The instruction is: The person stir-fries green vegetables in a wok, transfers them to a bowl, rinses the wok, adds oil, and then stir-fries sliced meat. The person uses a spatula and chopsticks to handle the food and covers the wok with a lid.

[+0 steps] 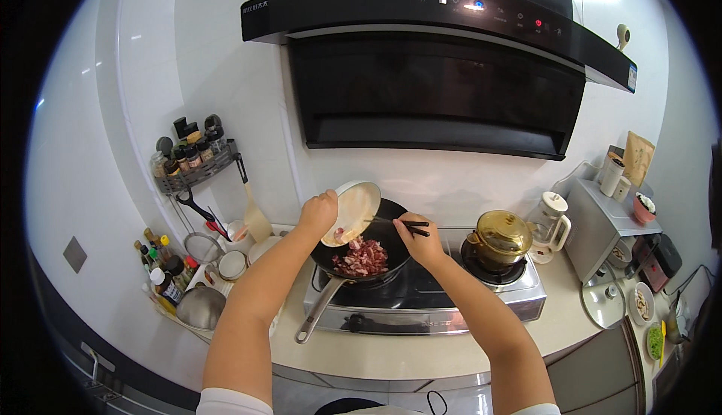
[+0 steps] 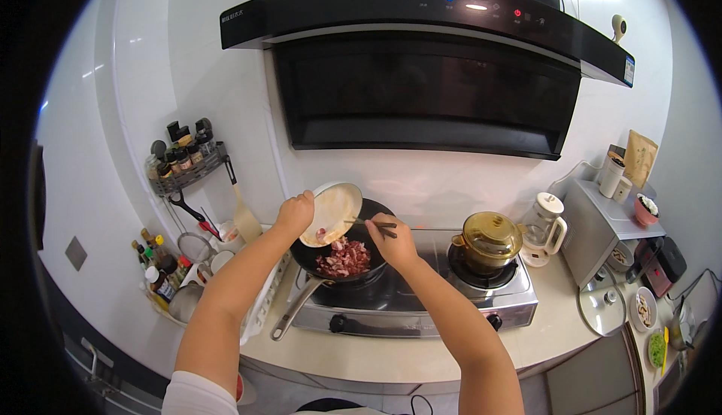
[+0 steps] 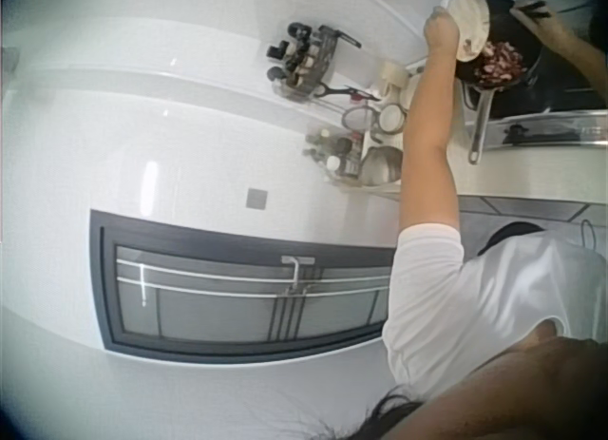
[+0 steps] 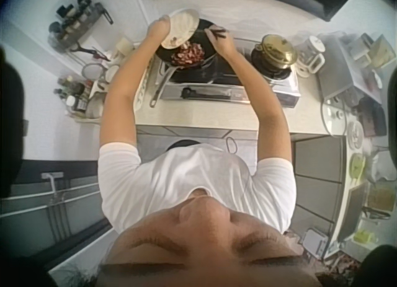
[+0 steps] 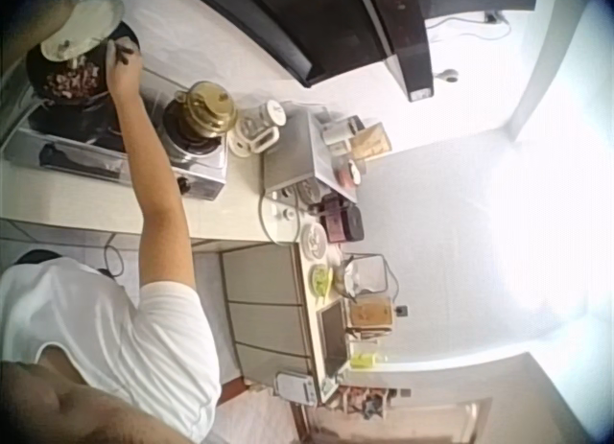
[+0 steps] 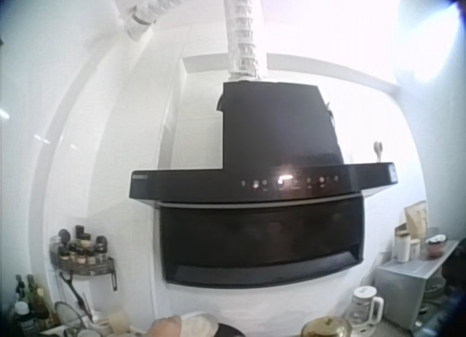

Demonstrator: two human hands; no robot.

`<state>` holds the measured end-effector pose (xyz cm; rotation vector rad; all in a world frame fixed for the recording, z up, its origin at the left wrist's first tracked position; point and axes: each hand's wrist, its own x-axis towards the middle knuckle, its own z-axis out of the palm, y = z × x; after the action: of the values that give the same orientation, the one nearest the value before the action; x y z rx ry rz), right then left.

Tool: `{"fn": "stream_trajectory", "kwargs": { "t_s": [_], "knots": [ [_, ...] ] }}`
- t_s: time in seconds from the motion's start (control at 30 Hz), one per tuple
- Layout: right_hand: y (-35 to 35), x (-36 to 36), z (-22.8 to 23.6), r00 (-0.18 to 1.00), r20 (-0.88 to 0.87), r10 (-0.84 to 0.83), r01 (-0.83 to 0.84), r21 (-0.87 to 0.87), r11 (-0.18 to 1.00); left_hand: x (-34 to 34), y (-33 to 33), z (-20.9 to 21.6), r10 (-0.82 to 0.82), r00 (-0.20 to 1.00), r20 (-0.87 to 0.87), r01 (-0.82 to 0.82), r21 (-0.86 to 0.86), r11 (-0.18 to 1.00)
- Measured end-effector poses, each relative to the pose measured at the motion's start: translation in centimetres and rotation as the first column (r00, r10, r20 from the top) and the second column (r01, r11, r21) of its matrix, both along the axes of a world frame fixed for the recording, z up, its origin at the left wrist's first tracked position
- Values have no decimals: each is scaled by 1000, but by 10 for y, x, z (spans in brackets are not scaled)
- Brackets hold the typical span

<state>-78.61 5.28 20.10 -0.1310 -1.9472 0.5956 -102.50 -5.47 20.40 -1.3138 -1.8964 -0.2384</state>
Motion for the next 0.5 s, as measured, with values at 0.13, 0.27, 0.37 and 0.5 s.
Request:
{"fn": "stream_trajectory", "kwargs": {
  "t_s": [0.13, 0.27, 0.37, 0.5],
  "knots": [
    [-7, -10, 5, 996, -91, 12, -34, -242, 970, 0, -7, 8, 44, 968, 247, -42, -12, 999],
    [-14, -21, 14, 980, -194, 40, -102, -320, 942, 1, -12, 12, 47, 853, 519, -56, 2, 998],
    [-22, -28, 18, 984, -173, 46, -94, -282, 955, 4, -14, 13, 41, 868, 495, -18, -51, 999],
    [-28, -26, 11, 969, -130, 211, -237, -235, 943, 4, -17, 9, -21, 872, 489, 64, -71, 995]
  ]
}}
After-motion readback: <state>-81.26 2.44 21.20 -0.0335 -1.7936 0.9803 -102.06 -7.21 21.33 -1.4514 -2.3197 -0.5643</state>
